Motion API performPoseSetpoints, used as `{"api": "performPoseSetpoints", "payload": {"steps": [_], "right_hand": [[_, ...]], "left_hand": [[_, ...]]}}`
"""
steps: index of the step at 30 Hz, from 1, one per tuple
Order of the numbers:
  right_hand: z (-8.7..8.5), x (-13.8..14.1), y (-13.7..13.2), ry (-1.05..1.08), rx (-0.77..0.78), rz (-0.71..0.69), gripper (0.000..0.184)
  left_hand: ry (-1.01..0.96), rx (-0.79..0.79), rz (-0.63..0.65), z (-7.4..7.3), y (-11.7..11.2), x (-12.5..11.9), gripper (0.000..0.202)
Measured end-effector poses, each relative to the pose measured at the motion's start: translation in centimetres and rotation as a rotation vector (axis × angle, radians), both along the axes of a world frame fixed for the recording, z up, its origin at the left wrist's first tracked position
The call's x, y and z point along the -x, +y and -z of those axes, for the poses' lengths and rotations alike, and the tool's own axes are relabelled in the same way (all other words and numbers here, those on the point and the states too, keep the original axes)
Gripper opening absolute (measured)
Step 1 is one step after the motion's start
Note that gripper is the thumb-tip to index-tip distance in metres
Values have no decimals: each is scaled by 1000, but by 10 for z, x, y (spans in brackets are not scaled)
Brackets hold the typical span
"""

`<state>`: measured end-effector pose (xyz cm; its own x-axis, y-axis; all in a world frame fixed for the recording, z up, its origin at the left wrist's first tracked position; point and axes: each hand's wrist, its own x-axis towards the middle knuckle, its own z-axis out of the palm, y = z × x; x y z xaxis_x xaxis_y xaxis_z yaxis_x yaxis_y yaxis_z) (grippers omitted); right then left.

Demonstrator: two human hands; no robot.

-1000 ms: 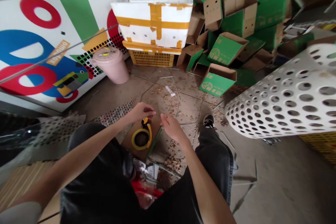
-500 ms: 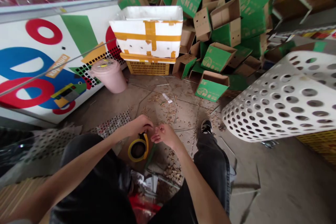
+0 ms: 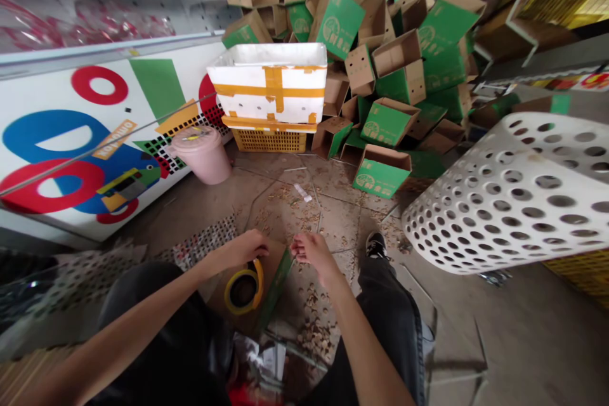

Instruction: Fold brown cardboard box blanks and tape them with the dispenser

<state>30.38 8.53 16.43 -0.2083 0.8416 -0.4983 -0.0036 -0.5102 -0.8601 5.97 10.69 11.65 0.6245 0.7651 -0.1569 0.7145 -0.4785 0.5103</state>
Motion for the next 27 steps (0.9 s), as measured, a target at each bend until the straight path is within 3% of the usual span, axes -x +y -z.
{"api": "performPoseSetpoints", "payload": {"steps": [5, 11, 19, 27], "right_hand": [[0, 7, -3, 104, 59, -12, 7], [7, 5, -4, 153, -41, -32, 18], [17, 7, -2, 145, -120, -3, 43], [12, 5, 0, -24, -207, -11, 34]], "left_hand": [[23, -24, -21, -6, 0, -3, 20], [14, -19, -42, -11, -3, -5, 22], [-284, 84, -190, -30, -7, -17, 17], [-366, 121, -215, -31, -8, -23, 17]]}}
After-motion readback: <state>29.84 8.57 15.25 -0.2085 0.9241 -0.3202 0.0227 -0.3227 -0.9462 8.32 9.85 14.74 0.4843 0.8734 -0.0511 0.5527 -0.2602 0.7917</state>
